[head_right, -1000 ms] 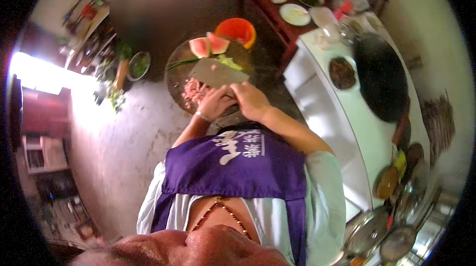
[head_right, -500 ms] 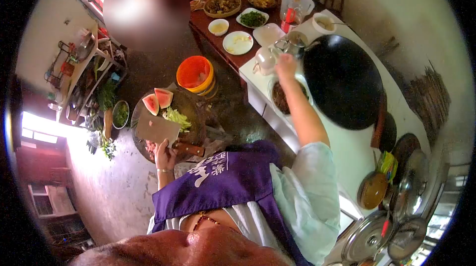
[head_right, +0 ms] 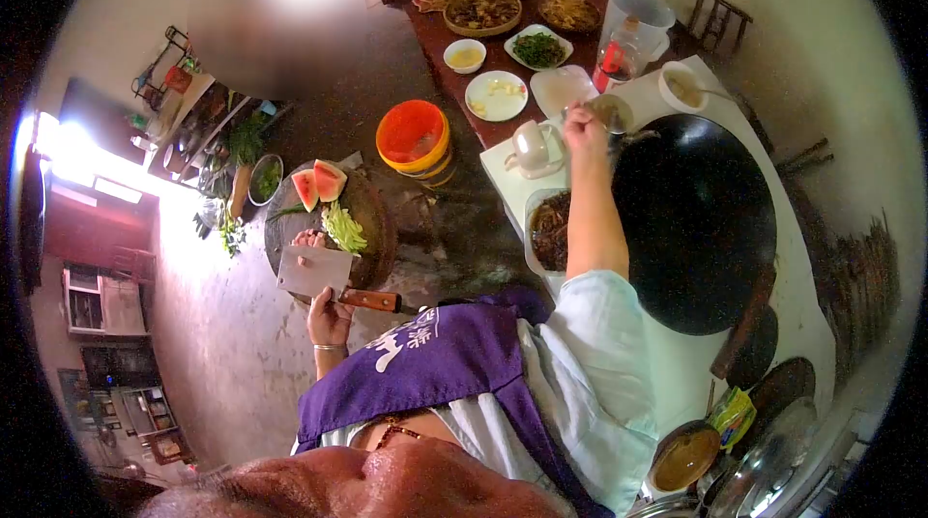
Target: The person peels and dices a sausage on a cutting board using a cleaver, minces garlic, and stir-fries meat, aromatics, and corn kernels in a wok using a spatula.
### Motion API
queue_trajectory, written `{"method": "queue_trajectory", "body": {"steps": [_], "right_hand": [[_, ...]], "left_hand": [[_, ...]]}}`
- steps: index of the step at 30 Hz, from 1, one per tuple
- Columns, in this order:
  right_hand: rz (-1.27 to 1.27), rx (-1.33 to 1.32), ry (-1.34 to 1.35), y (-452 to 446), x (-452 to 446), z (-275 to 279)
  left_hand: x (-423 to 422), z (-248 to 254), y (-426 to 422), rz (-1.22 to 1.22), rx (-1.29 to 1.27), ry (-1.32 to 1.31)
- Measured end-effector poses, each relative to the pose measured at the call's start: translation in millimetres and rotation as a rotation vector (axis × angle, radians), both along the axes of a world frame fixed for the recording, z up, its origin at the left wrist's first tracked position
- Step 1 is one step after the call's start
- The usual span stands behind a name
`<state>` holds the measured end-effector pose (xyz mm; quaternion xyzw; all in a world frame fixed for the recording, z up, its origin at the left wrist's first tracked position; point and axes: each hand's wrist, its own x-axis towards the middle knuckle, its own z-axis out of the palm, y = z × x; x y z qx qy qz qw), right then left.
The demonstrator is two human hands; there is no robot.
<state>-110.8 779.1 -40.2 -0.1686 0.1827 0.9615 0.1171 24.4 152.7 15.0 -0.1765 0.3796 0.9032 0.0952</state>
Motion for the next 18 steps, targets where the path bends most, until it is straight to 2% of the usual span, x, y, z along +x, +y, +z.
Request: {"method": "queue_trajectory", "body": {"steps": [2, 4, 7, 11, 14, 18], "right_hand": [[0.016, 0.032, -0.098, 2, -3, 0], [0.012, 0.078, -0.229, -9, 7, 25], [0.253, 0.120, -0.227, -4, 25, 33], [0.213, 0.516, -0.417, -6, 48, 34], [0.251, 0.725, -0.477, 6, 68, 26], [0.194, 0.963, -0.561, -8, 132, 61]], "left_hand": [[3, 13, 11, 0.006, -0.008, -0.002], [3, 10, 8, -0.028, -0.016, 0.011], [2, 16, 13, -0.013, -0.020, -0.001], [-1, 30, 22, -0.052, 0.022, 0.053], [-8, 10, 5, -0.138, 0.079, 0.085], [-9, 27, 19, -0.069, 0.004, 0.065]]}}
